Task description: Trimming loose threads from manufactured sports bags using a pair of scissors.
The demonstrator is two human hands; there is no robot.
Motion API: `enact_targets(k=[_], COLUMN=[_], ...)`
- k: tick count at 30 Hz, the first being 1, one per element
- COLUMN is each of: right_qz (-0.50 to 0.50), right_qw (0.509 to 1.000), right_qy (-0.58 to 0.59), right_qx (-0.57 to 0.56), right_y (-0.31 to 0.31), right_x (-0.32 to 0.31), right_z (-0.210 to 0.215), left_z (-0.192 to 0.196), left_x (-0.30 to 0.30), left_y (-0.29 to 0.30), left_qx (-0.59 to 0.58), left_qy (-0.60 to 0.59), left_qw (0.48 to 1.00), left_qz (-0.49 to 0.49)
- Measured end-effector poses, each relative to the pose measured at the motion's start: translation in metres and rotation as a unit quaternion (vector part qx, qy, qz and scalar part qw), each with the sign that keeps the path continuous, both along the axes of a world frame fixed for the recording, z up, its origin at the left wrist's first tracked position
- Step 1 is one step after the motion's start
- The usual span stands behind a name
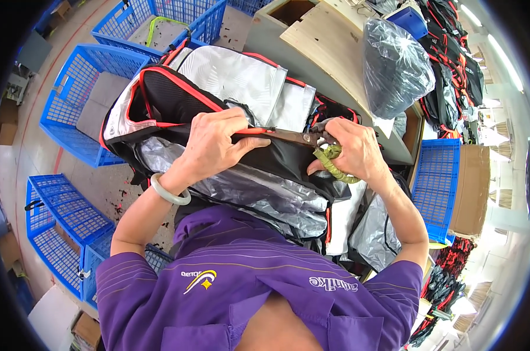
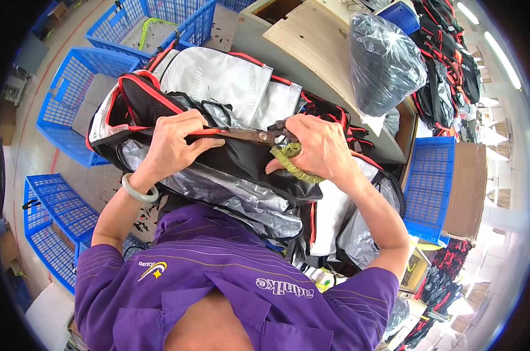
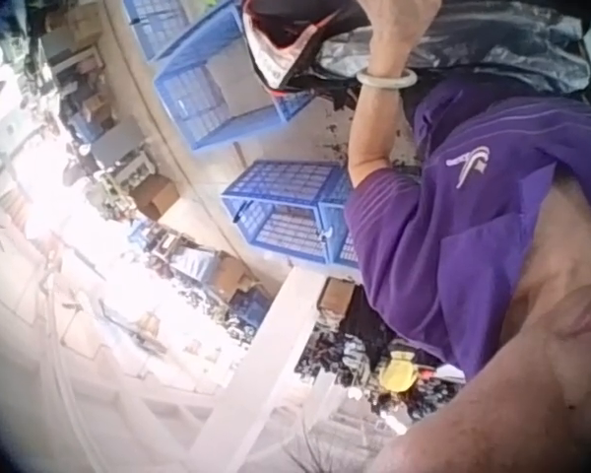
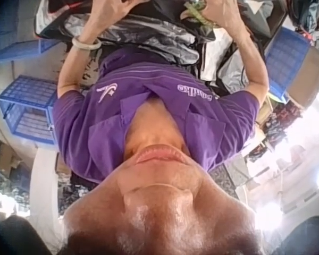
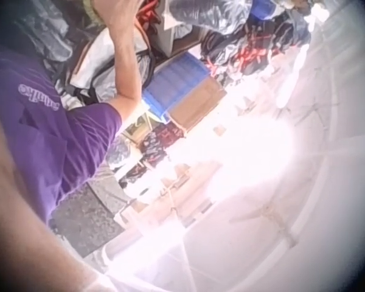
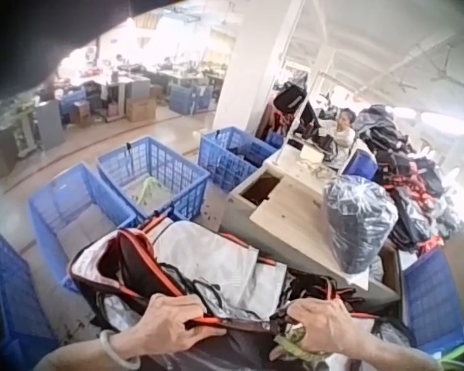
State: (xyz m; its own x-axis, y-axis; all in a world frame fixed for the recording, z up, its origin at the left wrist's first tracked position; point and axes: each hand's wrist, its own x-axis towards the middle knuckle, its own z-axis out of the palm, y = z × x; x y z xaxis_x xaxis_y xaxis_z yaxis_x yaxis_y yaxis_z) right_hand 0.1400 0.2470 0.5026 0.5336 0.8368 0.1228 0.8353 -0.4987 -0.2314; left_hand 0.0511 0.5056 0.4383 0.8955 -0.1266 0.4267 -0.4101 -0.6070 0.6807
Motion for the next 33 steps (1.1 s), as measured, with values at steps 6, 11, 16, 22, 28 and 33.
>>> enact_targets(k=[6,11,16,22,28,33], right_qz=[-0.014,-0.074,-0.127,-0.181,-0.212,-0.166], right_qw=[0.999,0.993,0.971,0.944,0.916,0.942], right_qy=[0.020,0.068,0.186,0.250,0.292,0.245], right_qx=[0.034,0.054,0.077,0.115,0.175,0.156], right_y=[-0.007,-0.003,0.010,-0.013,-0.033,-0.043], right_x=[-0.004,-0.008,-0.022,-0.028,-0.033,-0.017], right_z=[-0.012,-0.008,-0.014,-0.047,-0.074,-0.062], left_z=[-0.007,-0.006,-0.022,-0.031,-0.038,0.014], left_x=[0.004,0.005,0.012,-0.003,-0.041,-0.030], left_y=[-0.004,-0.004,-0.010,0.038,0.108,0.080], left_qx=[-0.025,-0.014,-0.036,0.101,0.228,-0.047], left_qy=[-0.025,-0.028,-0.085,-0.068,-0.049,0.255], left_qw=[0.999,0.999,0.995,0.992,0.969,0.966], left_qz=[0.022,0.025,0.025,0.020,0.078,-0.018])
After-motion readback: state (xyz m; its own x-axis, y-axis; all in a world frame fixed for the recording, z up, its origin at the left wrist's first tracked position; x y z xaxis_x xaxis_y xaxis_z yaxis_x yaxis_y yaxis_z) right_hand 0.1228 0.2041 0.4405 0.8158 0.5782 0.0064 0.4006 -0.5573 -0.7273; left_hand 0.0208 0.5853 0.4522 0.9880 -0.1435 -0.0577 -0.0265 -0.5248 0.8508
